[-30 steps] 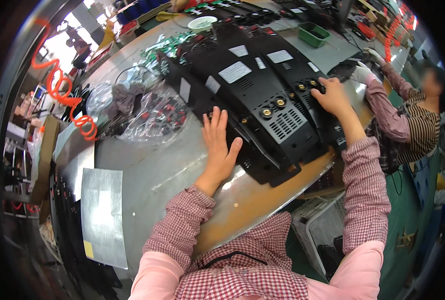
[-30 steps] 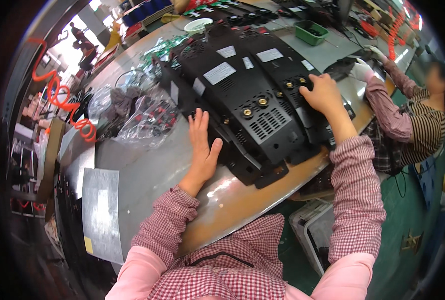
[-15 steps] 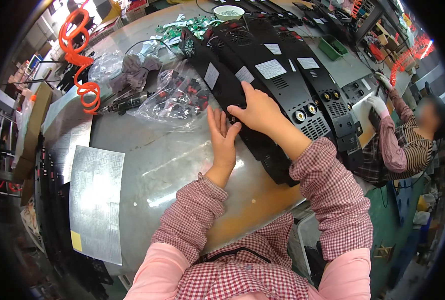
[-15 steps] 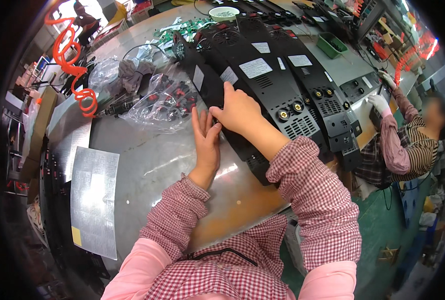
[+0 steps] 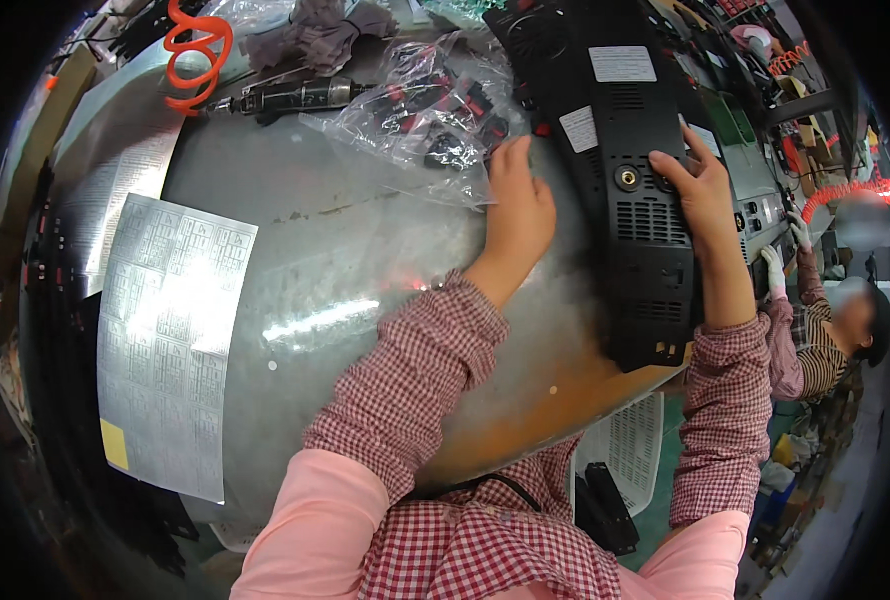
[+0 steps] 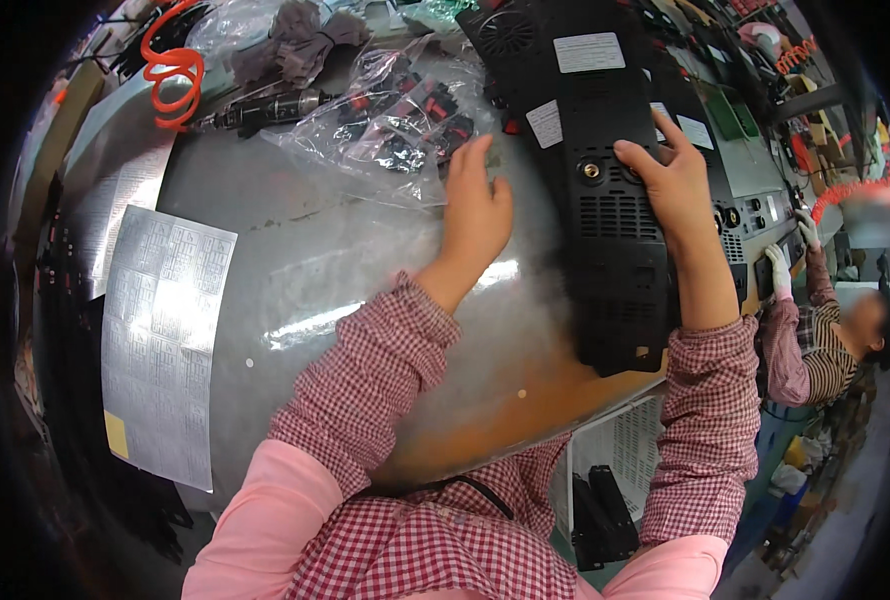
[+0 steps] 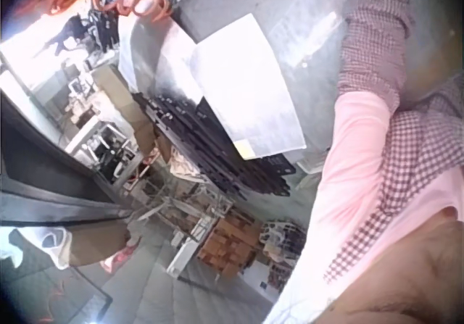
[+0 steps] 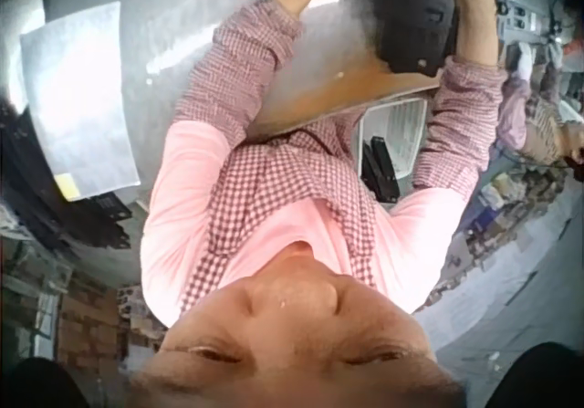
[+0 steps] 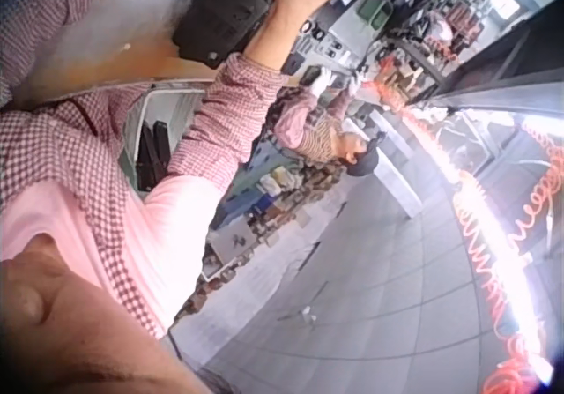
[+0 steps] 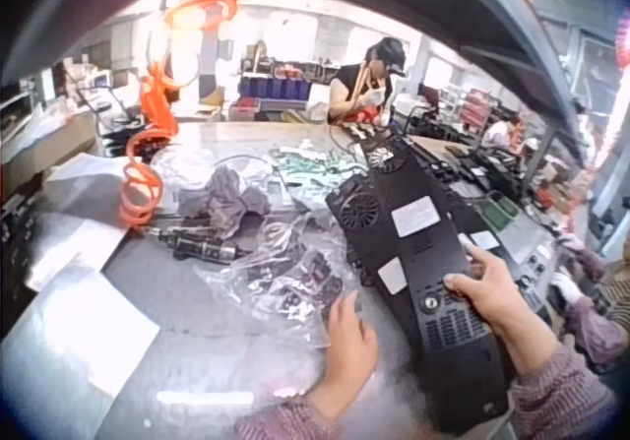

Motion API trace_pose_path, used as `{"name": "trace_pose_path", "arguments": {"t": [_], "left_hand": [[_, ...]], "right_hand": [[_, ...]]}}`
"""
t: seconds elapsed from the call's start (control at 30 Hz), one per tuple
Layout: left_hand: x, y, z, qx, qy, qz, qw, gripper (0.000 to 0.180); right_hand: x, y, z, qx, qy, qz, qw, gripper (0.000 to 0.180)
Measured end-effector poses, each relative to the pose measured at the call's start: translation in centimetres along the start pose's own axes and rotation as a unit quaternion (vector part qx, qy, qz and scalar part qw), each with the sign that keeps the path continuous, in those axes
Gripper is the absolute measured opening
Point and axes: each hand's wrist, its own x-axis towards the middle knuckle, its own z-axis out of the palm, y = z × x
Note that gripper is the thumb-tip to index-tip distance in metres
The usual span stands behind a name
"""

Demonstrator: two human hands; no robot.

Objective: The person picks up black electronic chassis from a white basket and places them on a metal workbench. They apply white labels to the back of the chassis using a red squeegee tool to smooth them down. The person then wipes the chassis with a cloth and returns them to the basket, repeating the process for multiple units.

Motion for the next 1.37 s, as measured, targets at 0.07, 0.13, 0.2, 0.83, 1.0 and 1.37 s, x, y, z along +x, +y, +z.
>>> {"name": "trace_pose_path", "arguments": {"t": [0.07, 0.13, 0.2, 0.83, 1.0, 1.37], "left_hand": [[1.8, -0.9, 0.7, 0.083, -0.028, 0.04, 0.995, 0.061], [3.1, -1.2, 2.0, 0.173, -0.053, 0.048, 0.982, 0.072], [4.6, -1.6, 3.2, 0.185, -0.031, 0.042, 0.981, 0.086], [10.2, -3.8, 2.4, 0.186, -0.055, 0.089, 0.977, 0.067], [8.9, -2.7, 2.1, 0.2, -0.06, 0.071, 0.975, 0.062], [3.2, -1.3, -3.0, 0.351, -0.178, 0.145, 0.908, 0.064]], "right_hand": [[-0.1, -0.5, 0.1, 0.013, -0.006, 0.0, 1.0, 0.067], [0.1, -0.3, -0.2, 0.018, -0.012, -0.002, 1.0, 0.066], [-0.1, -0.3, 0.1, 0.014, -0.018, -0.003, 1.0, 0.065], [-0.3, -0.4, 0.9, -0.037, -0.041, -0.034, 0.998, 0.063], [-0.4, -0.1, 1.2, -0.012, -0.023, -0.047, 0.999, 0.064], [-0.7, -0.5, 1.7, -0.047, -0.028, -0.033, 0.998, 0.066]]}}
